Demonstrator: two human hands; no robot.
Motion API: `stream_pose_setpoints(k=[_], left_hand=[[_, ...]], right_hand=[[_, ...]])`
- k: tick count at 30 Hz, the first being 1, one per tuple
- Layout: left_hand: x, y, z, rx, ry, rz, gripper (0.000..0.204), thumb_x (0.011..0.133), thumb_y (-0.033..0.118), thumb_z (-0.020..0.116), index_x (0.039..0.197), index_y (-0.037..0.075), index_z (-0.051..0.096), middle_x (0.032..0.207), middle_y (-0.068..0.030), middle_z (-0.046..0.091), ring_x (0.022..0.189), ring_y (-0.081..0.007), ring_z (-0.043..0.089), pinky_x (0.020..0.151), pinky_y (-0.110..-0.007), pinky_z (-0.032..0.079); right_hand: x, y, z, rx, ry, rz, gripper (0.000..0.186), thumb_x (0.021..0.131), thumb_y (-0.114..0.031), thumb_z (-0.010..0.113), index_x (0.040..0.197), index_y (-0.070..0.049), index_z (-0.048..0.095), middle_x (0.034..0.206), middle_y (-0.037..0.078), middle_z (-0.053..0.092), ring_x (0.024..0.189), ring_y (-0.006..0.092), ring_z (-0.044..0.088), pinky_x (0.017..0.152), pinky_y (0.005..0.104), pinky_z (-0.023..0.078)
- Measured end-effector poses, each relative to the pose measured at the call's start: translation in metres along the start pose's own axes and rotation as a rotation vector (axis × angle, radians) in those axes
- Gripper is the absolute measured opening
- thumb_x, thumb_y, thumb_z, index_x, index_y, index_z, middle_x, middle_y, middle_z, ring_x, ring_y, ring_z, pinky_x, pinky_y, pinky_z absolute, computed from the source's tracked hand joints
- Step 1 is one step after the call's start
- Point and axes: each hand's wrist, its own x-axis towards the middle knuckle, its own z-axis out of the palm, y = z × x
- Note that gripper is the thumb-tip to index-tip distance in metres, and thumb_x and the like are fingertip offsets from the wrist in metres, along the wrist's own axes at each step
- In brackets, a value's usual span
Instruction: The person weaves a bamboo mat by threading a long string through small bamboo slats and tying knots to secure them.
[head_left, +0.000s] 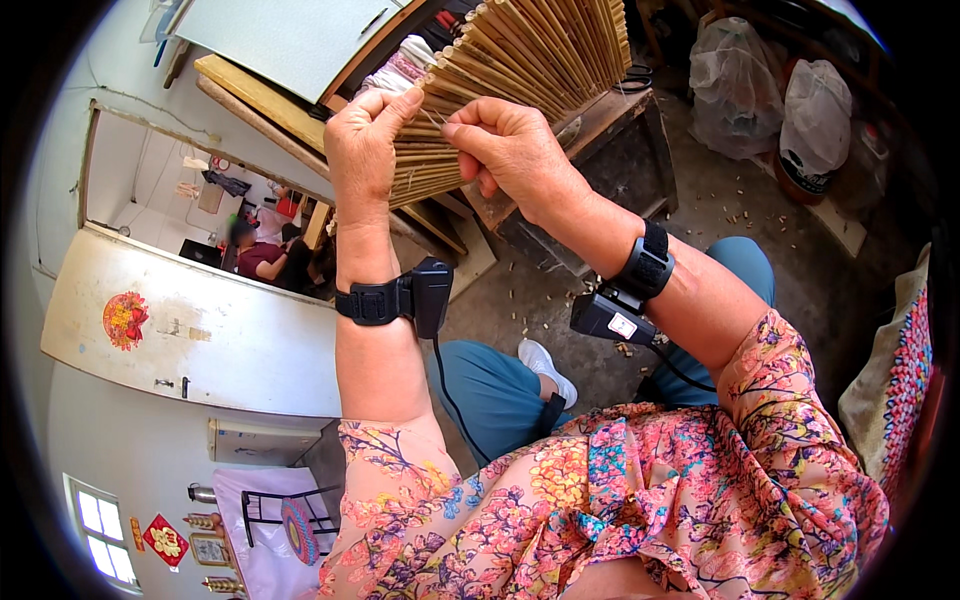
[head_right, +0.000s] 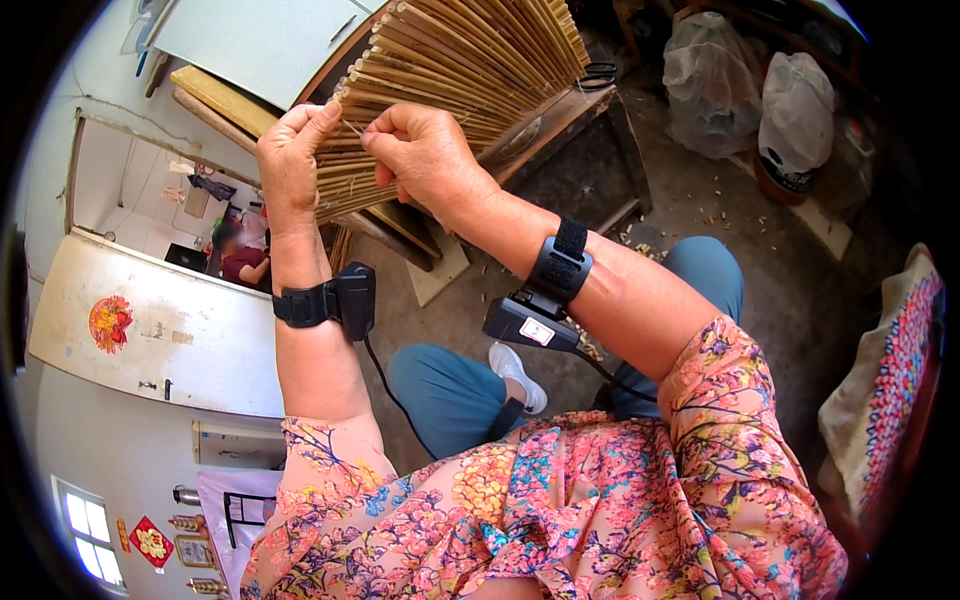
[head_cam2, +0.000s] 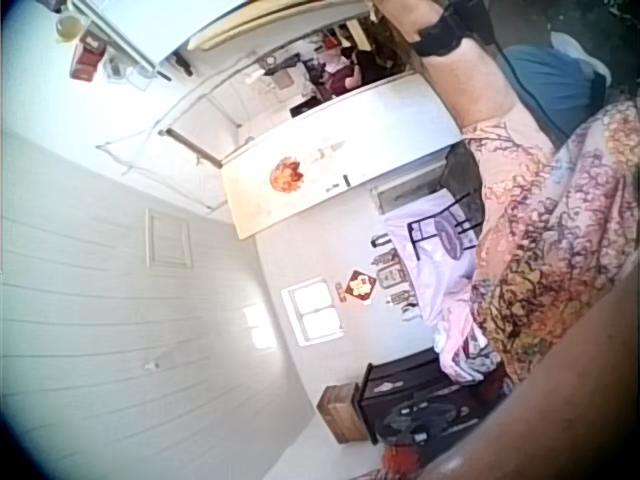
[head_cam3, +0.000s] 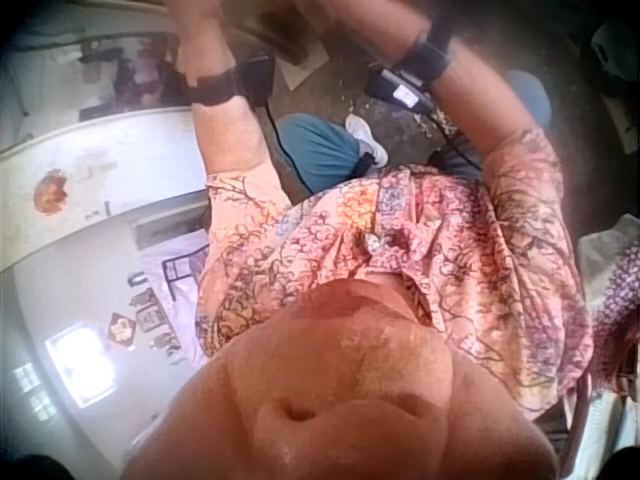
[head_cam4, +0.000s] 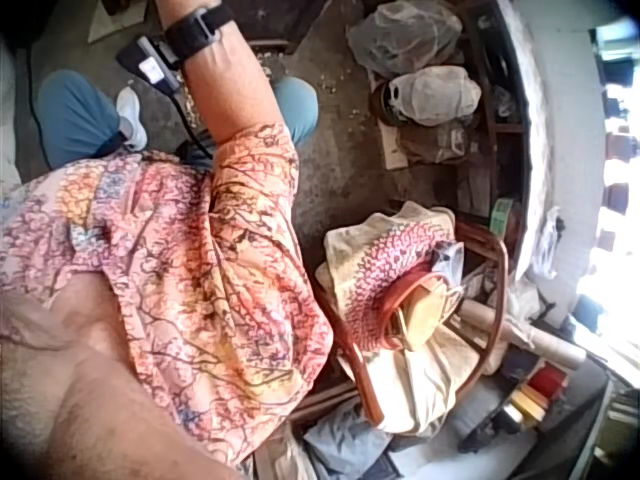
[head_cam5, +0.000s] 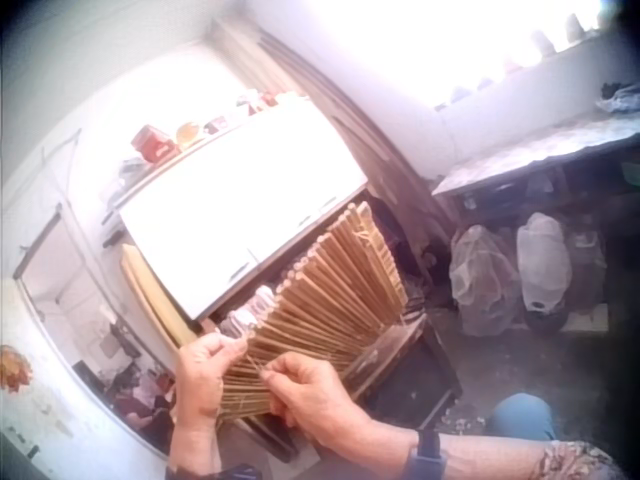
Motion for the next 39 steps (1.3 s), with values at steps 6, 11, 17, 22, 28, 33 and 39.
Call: stream_pose_setpoints(k=[6, 11, 17, 22, 28, 33, 39], left_hand=[[0.001, -0.001, -0.001, -0.007, -0.005, 0.006, 0.026, 0.079, 0.022, 0.068, 0.069, -0.001, 0.064, 0.061, -0.0020, 0.059, 0.056, -0.0081, 0.049, 0.053, -0.023, 0.039], [-0.005, 0.001, 0.004, -0.002, -0.015, 0.007, 0.027, 0.080, 0.023, 0.068, 0.070, -0.002, 0.063, 0.059, -0.0019, 0.057, 0.055, -0.0082, 0.047, 0.052, -0.023, 0.038], [-0.050, 0.012, 0.028, 0.122, 0.046, 0.072, 0.022, 0.079, 0.023, 0.068, 0.075, 0.002, 0.064, 0.056, -0.0073, 0.057, 0.050, -0.0119, 0.050, 0.048, -0.026, 0.040], [-0.115, 0.017, 0.057, 0.274, 0.038, 0.222, 0.019, 0.072, 0.017, 0.073, 0.081, 0.003, 0.063, 0.071, -0.0126, 0.063, 0.062, -0.0246, 0.061, 0.056, -0.030, 0.047], [-0.163, 0.002, 0.080, 0.299, 0.088, 0.367, 0.032, 0.063, 0.021, 0.077, 0.085, 0.002, 0.064, 0.083, -0.0114, 0.064, 0.079, -0.0272, 0.062, 0.068, -0.033, 0.050], [-0.177, -0.005, 0.088, 0.319, 0.089, 0.380, 0.033, 0.063, 0.022, 0.076, 0.087, 0.002, 0.064, 0.085, -0.0121, 0.064, 0.082, -0.0269, 0.062, 0.069, -0.033, 0.051], [-0.185, -0.003, 0.088, 0.363, 0.070, 0.392, 0.034, 0.064, 0.023, 0.074, 0.089, 0.002, 0.065, 0.087, -0.0123, 0.064, 0.084, -0.0267, 0.062, 0.070, -0.034, 0.051]], right_hand=[[0.000, 0.000, 0.001, -0.006, 0.004, -0.006, 0.013, 0.087, -0.016, 0.058, 0.087, -0.003, 0.061, 0.056, 0.000, 0.055, 0.042, 0.0029, 0.045, 0.038, 0.0154, 0.035], [-0.005, -0.006, -0.001, -0.006, 0.017, 0.014, 0.012, 0.086, -0.015, 0.059, 0.086, -0.003, 0.061, 0.056, 0.000, 0.054, 0.041, 0.0035, 0.043, 0.037, 0.0170, 0.033], [-0.041, -0.012, -0.029, 0.013, -0.005, 0.108, 0.018, 0.084, -0.012, 0.057, 0.094, 0.002, 0.062, 0.055, 0.003, 0.053, 0.042, 0.0058, 0.044, 0.037, 0.0196, 0.033], [-0.100, 0.005, -0.061, -0.042, -0.004, 0.272, 0.019, 0.087, -0.012, 0.055, 0.101, 0.000, 0.059, 0.058, 0.000, 0.052, 0.046, 0.0040, 0.044, 0.041, 0.0176, 0.033], [-0.144, 0.033, -0.088, 0.015, 0.056, 0.379, 0.013, 0.090, -0.011, 0.055, 0.100, -0.003, 0.057, 0.061, -0.001, 0.052, 0.049, 0.0031, 0.045, 0.042, 0.0163, 0.034], [-0.152, 0.043, -0.094, 0.012, 0.020, 0.389, 0.011, 0.090, -0.012, 0.055, 0.095, -0.003, 0.059, 0.063, -0.001, 0.053, 0.050, 0.0034, 0.045, 0.043, 0.0162, 0.035], [-0.158, 0.050, -0.096, 0.039, 0.051, 0.388, 0.009, 0.089, -0.011, 0.055, 0.091, -0.004, 0.061, 0.063, -0.001, 0.053, 0.051, 0.0038, 0.046, 0.044, 0.0168, 0.034]])
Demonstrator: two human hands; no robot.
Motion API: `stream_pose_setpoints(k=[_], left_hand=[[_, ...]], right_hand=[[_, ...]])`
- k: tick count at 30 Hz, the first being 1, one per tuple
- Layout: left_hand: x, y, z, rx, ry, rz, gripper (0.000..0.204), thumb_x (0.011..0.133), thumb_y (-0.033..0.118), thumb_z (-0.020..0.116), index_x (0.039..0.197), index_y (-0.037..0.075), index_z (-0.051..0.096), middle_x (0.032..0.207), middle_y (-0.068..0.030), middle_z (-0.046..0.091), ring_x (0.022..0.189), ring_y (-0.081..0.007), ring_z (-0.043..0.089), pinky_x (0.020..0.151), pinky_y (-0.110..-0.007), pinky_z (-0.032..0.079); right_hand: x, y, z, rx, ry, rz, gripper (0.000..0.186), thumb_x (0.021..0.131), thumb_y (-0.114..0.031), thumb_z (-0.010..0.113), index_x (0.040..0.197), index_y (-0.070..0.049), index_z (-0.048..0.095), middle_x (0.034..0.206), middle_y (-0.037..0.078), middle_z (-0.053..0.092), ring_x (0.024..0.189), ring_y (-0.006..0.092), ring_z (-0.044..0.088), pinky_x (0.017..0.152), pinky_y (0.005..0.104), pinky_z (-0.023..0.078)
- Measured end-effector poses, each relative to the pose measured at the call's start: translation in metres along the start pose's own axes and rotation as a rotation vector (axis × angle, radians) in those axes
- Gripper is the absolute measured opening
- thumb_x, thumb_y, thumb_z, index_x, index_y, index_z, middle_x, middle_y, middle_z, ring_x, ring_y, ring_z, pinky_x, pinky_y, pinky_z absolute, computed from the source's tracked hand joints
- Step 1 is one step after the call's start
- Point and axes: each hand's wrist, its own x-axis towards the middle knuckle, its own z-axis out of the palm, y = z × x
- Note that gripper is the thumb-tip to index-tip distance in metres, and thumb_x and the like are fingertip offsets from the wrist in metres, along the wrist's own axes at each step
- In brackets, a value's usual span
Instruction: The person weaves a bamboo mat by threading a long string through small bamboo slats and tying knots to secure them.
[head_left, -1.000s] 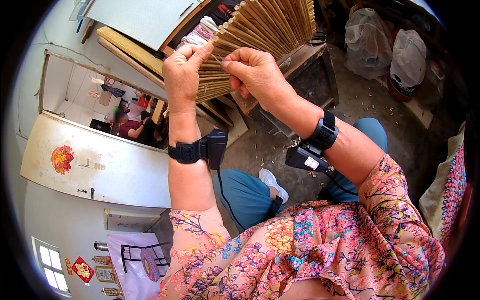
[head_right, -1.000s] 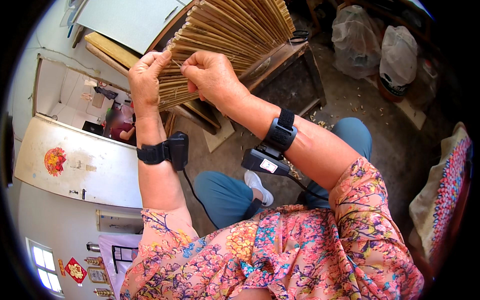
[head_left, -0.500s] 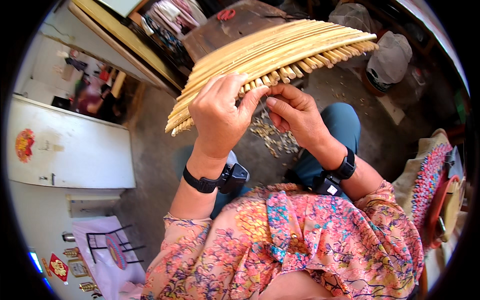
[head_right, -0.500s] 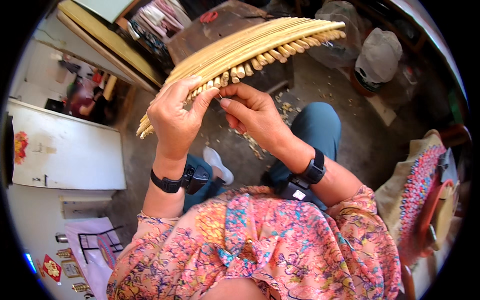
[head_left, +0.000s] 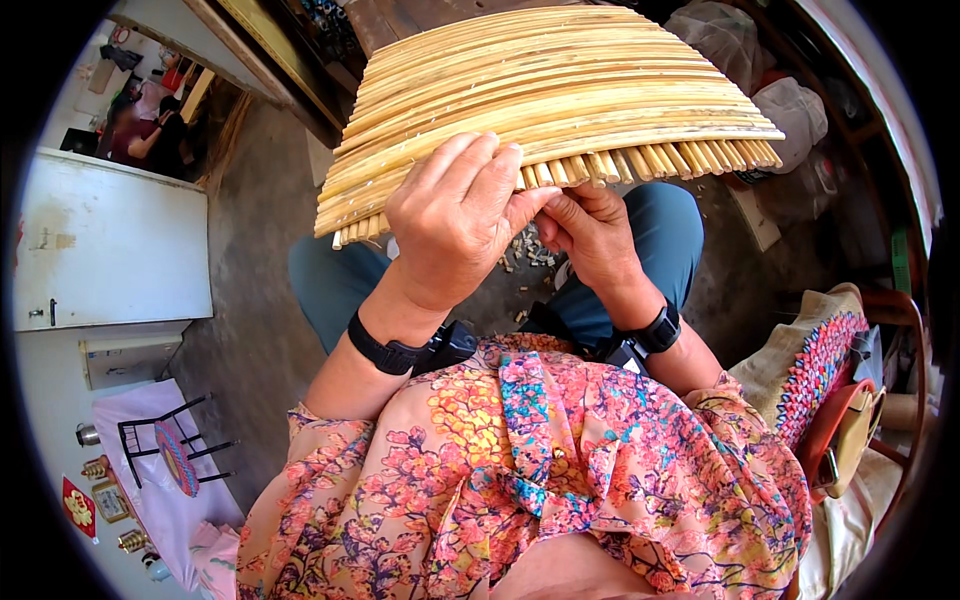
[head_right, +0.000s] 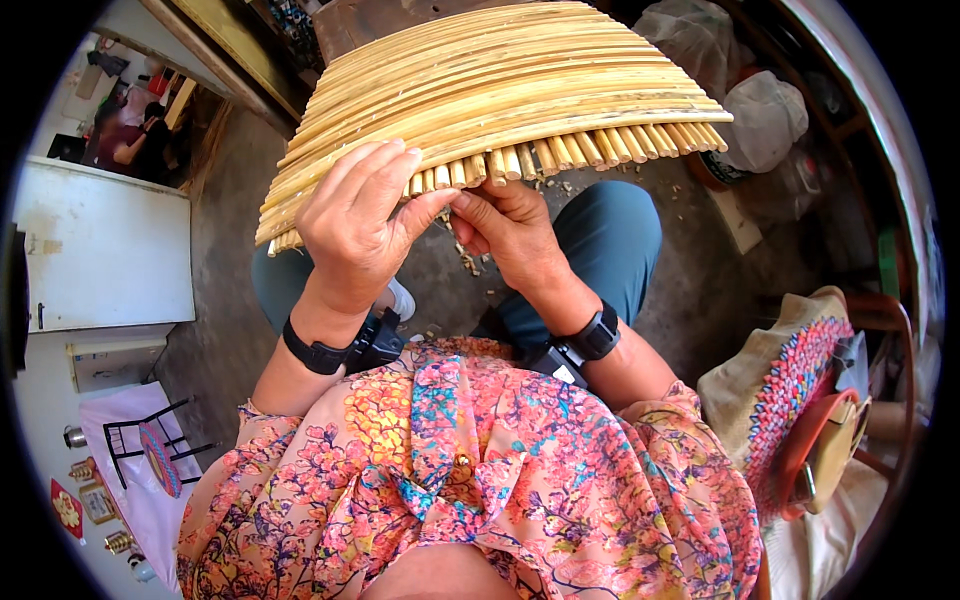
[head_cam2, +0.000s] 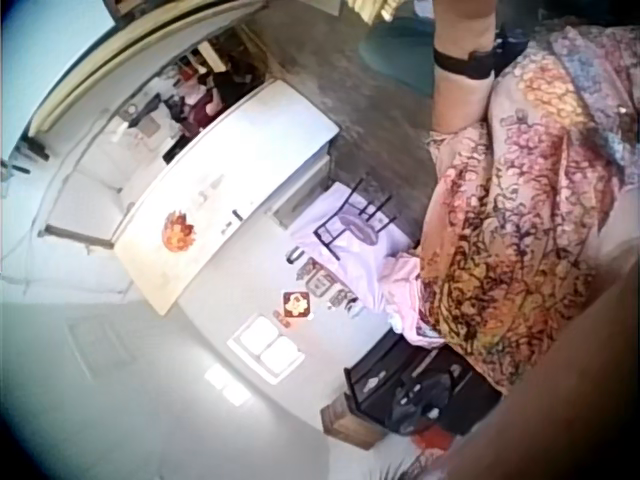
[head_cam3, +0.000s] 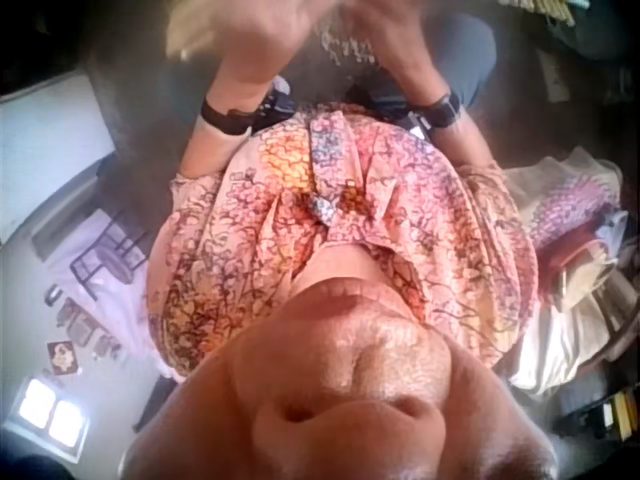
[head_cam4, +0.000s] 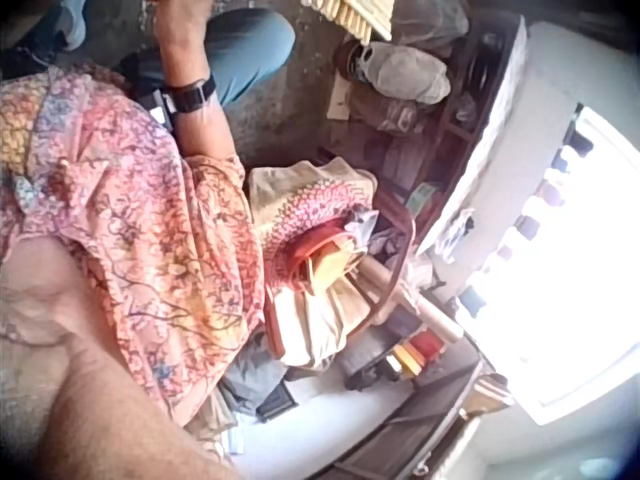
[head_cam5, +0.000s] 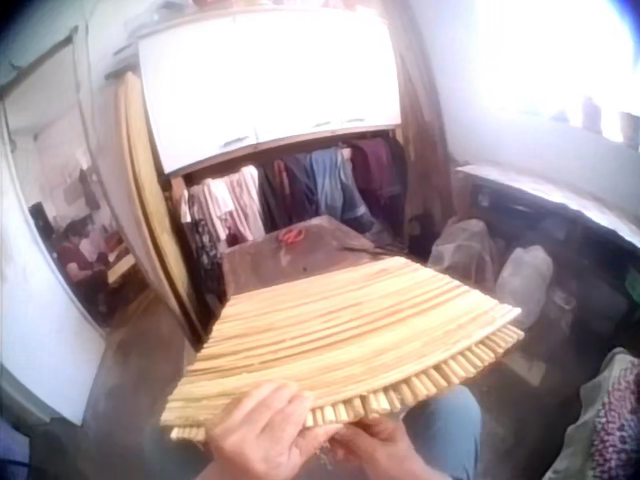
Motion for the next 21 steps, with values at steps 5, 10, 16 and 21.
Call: stream_pose_setpoints(k=[5, 10, 16, 21], left_hand=[[-0.0007, 0.0017, 0.0007, -0.007, 0.000, -0.005, 0.035, 0.063, 0.024, 0.074, 0.089, 0.002, 0.064, 0.087, -0.0119, 0.063, 0.085, -0.0264, 0.062, 0.071, -0.034, 0.050], [-0.0008, 0.0042, 0.0004, 0.009, -0.006, -0.005, 0.035, 0.064, 0.025, 0.074, 0.089, 0.002, 0.064, 0.088, -0.0115, 0.063, 0.086, -0.0252, 0.061, 0.070, -0.033, 0.050], [-0.0012, 0.0041, 0.0043, 0.046, 0.025, 0.028, 0.034, 0.065, 0.025, 0.074, 0.087, 0.002, 0.065, 0.085, -0.0117, 0.064, 0.084, -0.0250, 0.062, 0.069, -0.032, 0.050], [-0.0017, 0.0037, 0.0042, 0.058, 0.039, 0.047, 0.032, 0.066, 0.024, 0.074, 0.087, 0.002, 0.065, 0.084, -0.0117, 0.064, 0.083, -0.0253, 0.063, 0.068, -0.032, 0.050]], right_hand=[[-0.0025, -0.0001, -0.0025, 0.031, -0.045, -0.044, 0.010, 0.090, -0.010, 0.055, 0.094, -0.003, 0.061, 0.062, 0.000, 0.053, 0.051, 0.0041, 0.045, 0.043, 0.0177, 0.032], [-0.0070, -0.0016, 0.0008, 0.013, 0.022, -0.032, 0.010, 0.089, -0.009, 0.055, 0.092, -0.002, 0.060, 0.060, 0.000, 0.052, 0.049, 0.0046, 0.044, 0.042, 0.0187, 0.031], [-0.0041, 0.0005, -0.0020, 0.013, 0.030, -0.053, 0.010, 0.088, -0.009, 0.056, 0.086, -0.001, 0.060, 0.058, 0.000, 0.052, 0.047, 0.0047, 0.043, 0.041, 0.0191, 0.031], [-0.0042, -0.0004, 0.0020, 0.055, 0.043, -0.044, 0.009, 0.088, -0.008, 0.057, 0.085, 0.000, 0.061, 0.058, 0.001, 0.052, 0.047, 0.0054, 0.043, 0.042, 0.0191, 0.031]])
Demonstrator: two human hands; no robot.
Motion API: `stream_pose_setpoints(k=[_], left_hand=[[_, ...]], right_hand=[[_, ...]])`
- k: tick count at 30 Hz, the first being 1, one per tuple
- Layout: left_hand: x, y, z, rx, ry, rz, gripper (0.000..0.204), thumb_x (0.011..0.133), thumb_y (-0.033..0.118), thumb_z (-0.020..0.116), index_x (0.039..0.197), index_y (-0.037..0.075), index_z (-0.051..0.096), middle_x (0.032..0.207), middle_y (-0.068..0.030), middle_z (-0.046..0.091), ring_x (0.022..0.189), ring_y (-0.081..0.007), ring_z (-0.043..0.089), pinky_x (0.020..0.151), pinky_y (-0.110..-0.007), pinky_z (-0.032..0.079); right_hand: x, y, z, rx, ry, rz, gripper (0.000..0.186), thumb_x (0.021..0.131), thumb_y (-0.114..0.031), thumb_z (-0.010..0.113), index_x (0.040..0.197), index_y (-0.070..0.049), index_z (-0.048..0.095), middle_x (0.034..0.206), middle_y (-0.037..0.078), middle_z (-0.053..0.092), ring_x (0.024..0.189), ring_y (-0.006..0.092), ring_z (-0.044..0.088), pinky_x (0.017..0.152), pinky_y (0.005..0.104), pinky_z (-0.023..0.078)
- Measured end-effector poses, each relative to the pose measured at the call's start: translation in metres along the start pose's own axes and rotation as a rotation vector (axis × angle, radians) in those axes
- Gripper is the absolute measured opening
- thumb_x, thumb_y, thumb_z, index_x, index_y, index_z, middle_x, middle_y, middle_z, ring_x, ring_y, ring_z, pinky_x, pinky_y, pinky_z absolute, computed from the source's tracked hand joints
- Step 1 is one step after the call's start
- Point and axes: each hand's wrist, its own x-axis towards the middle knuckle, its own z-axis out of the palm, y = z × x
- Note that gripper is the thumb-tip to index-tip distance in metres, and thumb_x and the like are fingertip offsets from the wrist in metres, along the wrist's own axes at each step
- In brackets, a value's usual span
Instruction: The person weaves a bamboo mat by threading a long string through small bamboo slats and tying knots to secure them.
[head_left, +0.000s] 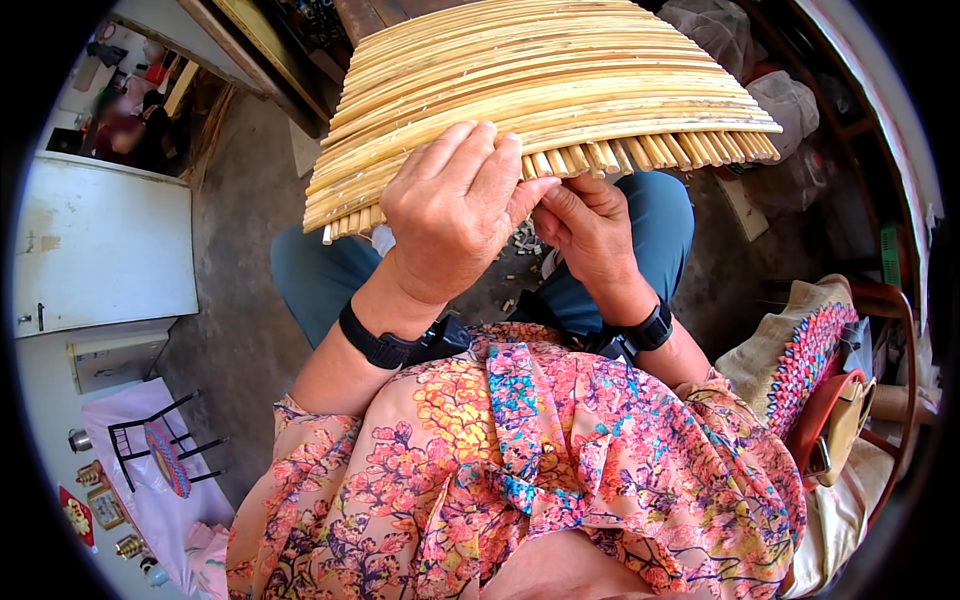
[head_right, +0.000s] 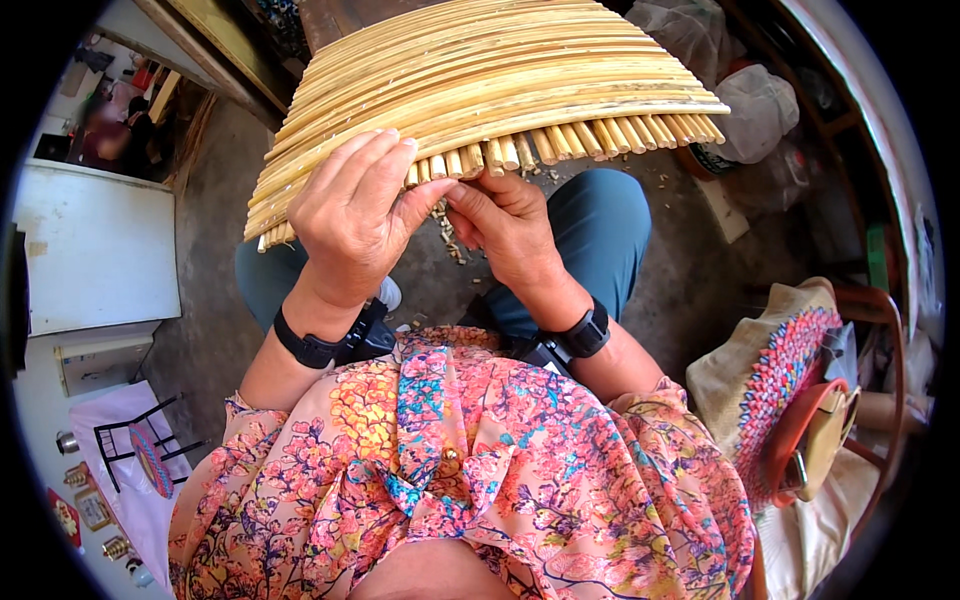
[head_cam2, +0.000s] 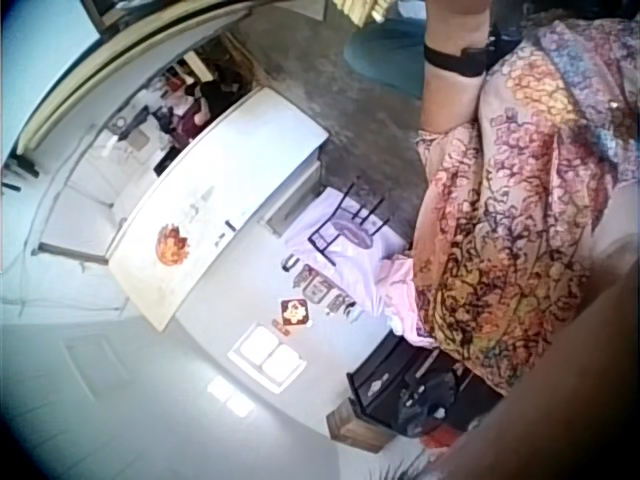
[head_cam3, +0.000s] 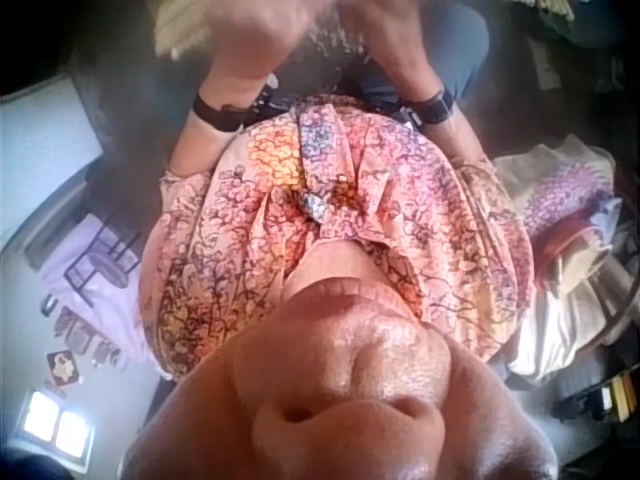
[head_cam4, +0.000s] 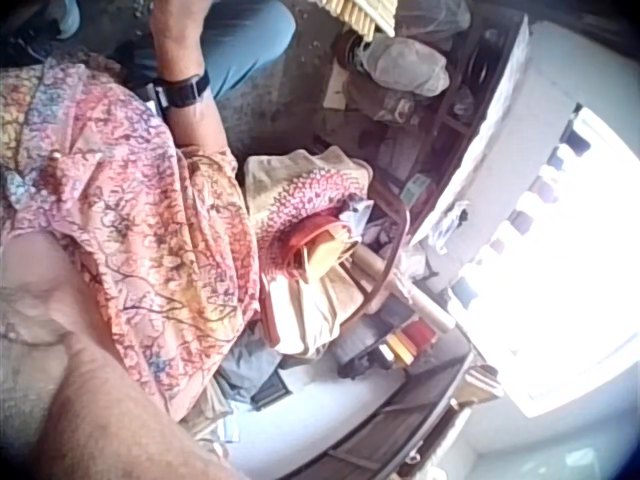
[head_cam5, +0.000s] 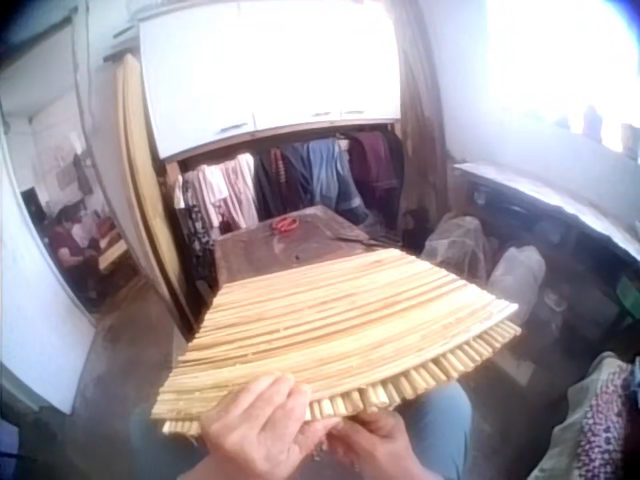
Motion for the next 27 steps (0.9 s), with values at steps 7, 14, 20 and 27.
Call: stream_pose_setpoints(k=[7, 14, 20, 27], left_hand=[[-0.0001, 0.0017, 0.0000, 0.004, -0.016, 0.014, 0.034, 0.064, 0.023, 0.075, 0.087, 0.001, 0.064, 0.084, -0.0113, 0.064, 0.083, -0.0253, 0.063, 0.068, -0.032, 0.050], [0.0017, 0.0034, -0.0007, 0.003, -0.015, 0.016, 0.033, 0.064, 0.023, 0.074, 0.087, 0.001, 0.064, 0.084, -0.0111, 0.063, 0.083, -0.0251, 0.062, 0.068, -0.032, 0.050], [0.0037, 0.0094, -0.0030, -0.017, -0.043, -0.034, 0.034, 0.063, 0.021, 0.077, 0.087, 0.001, 0.064, 0.085, -0.0122, 0.064, 0.083, -0.0271, 0.063, 0.071, -0.033, 0.051], [-0.0031, 0.0053, -0.0002, -0.010, -0.008, -0.008, 0.034, 0.063, 0.024, 0.075, 0.087, 0.002, 0.064, 0.084, -0.0101, 0.063, 0.084, -0.0243, 0.062, 0.068, -0.032, 0.050]], right_hand=[[-0.0007, 0.0017, -0.0017, 0.090, -0.008, 0.038, 0.010, 0.087, -0.009, 0.058, 0.087, 0.001, 0.061, 0.058, 0.001, 0.052, 0.048, 0.0067, 0.044, 0.043, 0.0194, 0.033], [0.0016, 0.0003, 0.0002, 0.120, -0.026, 0.045, 0.010, 0.088, -0.010, 0.057, 0.088, 0.000, 0.061, 0.060, 0.001, 0.052, 0.048, 0.0071, 0.044, 0.044, 0.0195, 0.034], [0.0040, 0.0029, -0.0037, 0.099, -0.027, 0.026, 0.011, 0.088, -0.011, 0.058, 0.083, -0.003, 0.062, 0.058, 0.001, 0.052, 0.048, 0.0073, 0.045, 0.044, 0.0196, 0.035], [0.0034, 0.0043, -0.0009, 0.023, -0.005, -0.031, 0.011, 0.088, -0.014, 0.058, 0.082, -0.005, 0.062, 0.058, 0.000, 0.053, 0.048, 0.0067, 0.045, 0.044, 0.0192, 0.036]])
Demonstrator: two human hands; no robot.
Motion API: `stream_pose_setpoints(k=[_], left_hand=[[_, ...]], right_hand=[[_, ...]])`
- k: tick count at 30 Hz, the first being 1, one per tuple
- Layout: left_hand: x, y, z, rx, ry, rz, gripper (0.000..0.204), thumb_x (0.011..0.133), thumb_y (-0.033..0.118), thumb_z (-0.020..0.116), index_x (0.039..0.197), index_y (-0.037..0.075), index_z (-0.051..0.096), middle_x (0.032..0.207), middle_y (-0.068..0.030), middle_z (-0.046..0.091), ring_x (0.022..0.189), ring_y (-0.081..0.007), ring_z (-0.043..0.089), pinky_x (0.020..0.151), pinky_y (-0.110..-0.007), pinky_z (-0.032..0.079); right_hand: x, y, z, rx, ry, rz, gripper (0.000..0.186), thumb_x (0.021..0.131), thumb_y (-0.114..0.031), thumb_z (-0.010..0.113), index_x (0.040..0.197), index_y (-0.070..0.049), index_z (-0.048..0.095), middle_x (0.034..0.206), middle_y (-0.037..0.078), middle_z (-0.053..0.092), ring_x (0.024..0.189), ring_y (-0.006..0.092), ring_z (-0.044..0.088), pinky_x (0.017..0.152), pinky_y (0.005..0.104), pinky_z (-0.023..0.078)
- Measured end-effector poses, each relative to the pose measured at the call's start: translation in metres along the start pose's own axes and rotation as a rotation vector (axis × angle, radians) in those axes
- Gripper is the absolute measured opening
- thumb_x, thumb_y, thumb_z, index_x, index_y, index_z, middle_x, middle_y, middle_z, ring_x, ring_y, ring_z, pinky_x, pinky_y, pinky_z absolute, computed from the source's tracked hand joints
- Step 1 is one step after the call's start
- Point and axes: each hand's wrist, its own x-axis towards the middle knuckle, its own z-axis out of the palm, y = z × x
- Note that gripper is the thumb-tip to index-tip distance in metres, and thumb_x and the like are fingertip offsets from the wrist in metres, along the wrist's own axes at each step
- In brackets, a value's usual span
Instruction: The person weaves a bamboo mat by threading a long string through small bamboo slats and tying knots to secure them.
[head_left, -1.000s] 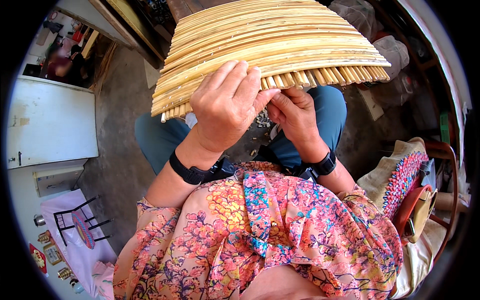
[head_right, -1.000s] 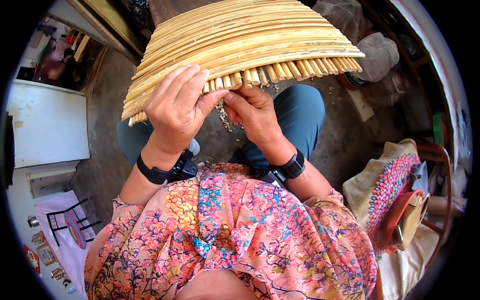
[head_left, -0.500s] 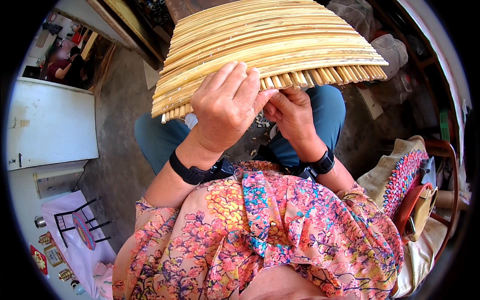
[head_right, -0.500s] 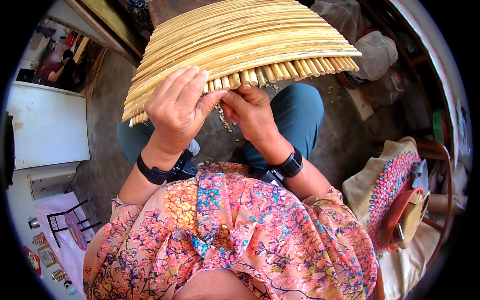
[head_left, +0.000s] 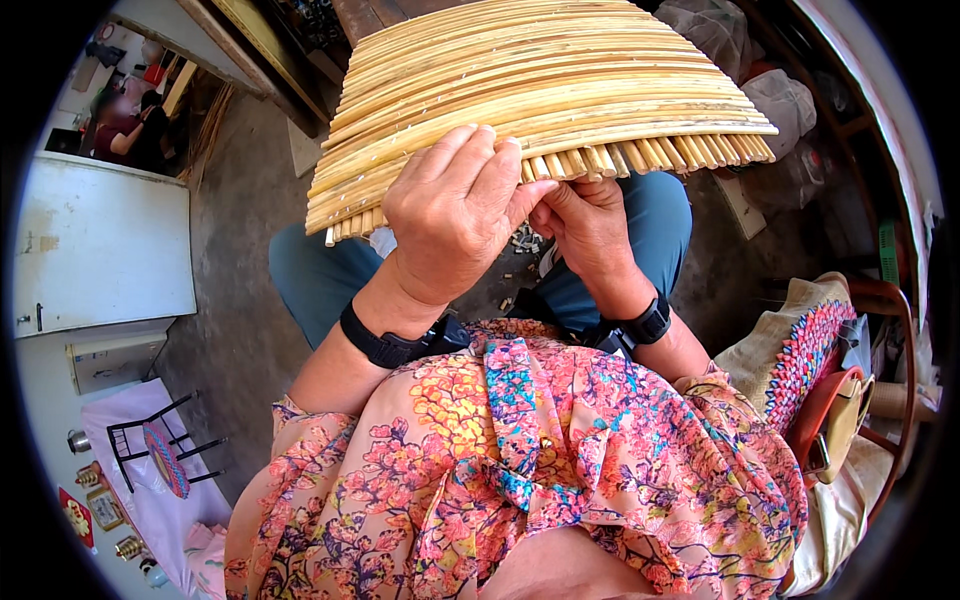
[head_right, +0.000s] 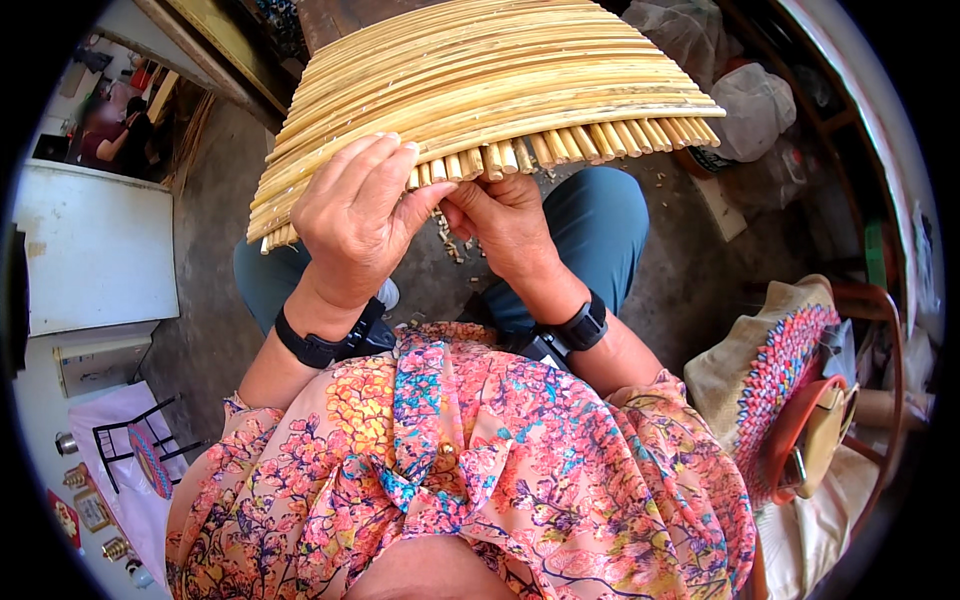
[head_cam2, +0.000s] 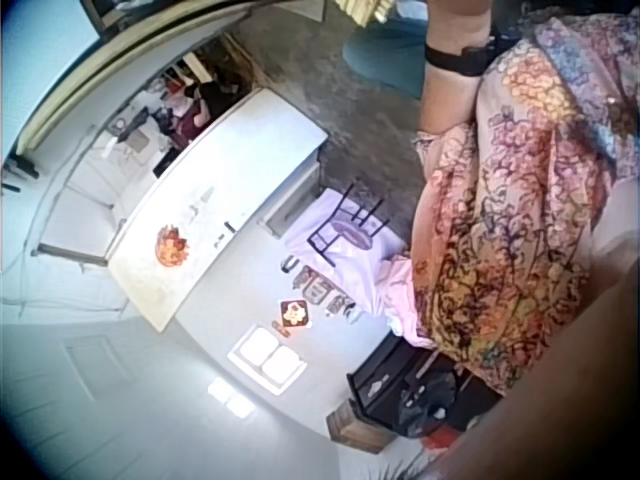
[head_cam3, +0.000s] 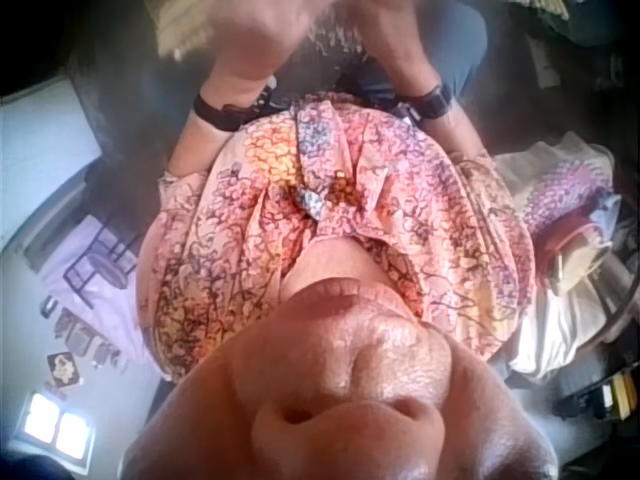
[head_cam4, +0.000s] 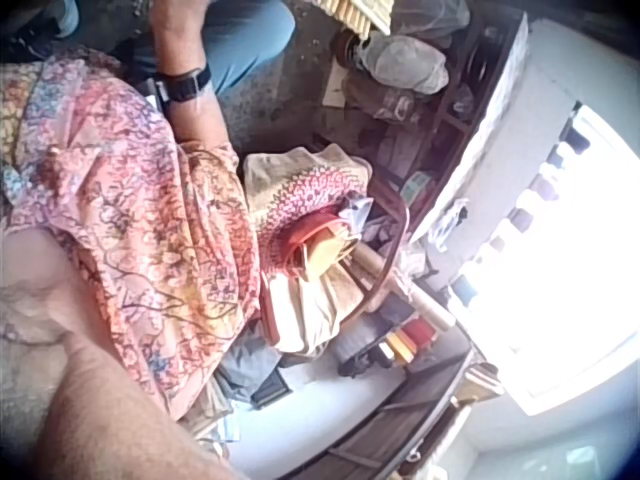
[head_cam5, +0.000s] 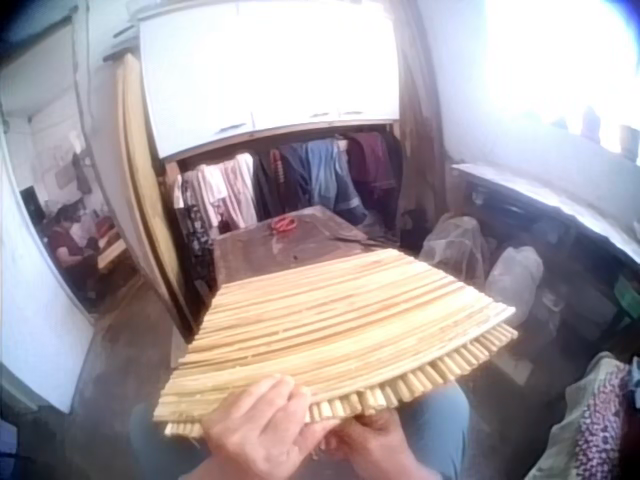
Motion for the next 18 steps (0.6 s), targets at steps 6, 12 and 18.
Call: stream_pose_setpoints(k=[6, 12, 18], left_hand=[[0.0013, 0.0009, -0.0018, -0.014, -0.024, -0.014, 0.035, 0.061, 0.024, 0.075, 0.087, 0.003, 0.064, 0.085, -0.0098, 0.064, 0.084, -0.0238, 0.062, 0.070, -0.032, 0.049], [0.0005, 0.0004, -0.0017, -0.039, -0.028, -0.047, 0.035, 0.061, 0.025, 0.075, 0.086, 0.004, 0.064, 0.085, -0.0101, 0.064, 0.084, -0.0251, 0.062, 0.070, -0.033, 0.049], [-0.0015, 0.0011, -0.0010, -0.079, -0.022, -0.076, 0.034, 0.061, 0.026, 0.076, 0.084, 0.005, 0.062, 0.085, -0.0108, 0.064, 0.083, -0.0263, 0.062, 0.071, -0.034, 0.049]], right_hand=[[-0.0011, -0.0015, -0.0061, -0.078, -0.028, 0.066, 0.009, 0.087, -0.013, 0.059, 0.087, -0.004, 0.062, 0.067, 0.002, 0.059, 0.054, 0.0079, 0.051, 0.048, 0.0204, 0.040], [0.0007, 0.0022, -0.0073, -0.124, -0.044, -0.087, 0.010, 0.085, -0.009, 0.062, 0.093, -0.002, 0.062, 0.080, 0.002, 0.062, 0.064, 0.0087, 0.054, 0.056, 0.0222, 0.043], [-0.0013, 0.0040, -0.0085, -0.090, -0.029, -0.068, 0.010, 0.085, -0.009, 0.062, 0.092, -0.003, 0.062, 0.078, 0.001, 0.061, 0.062, 0.0086, 0.052, 0.055, 0.0220, 0.042]])
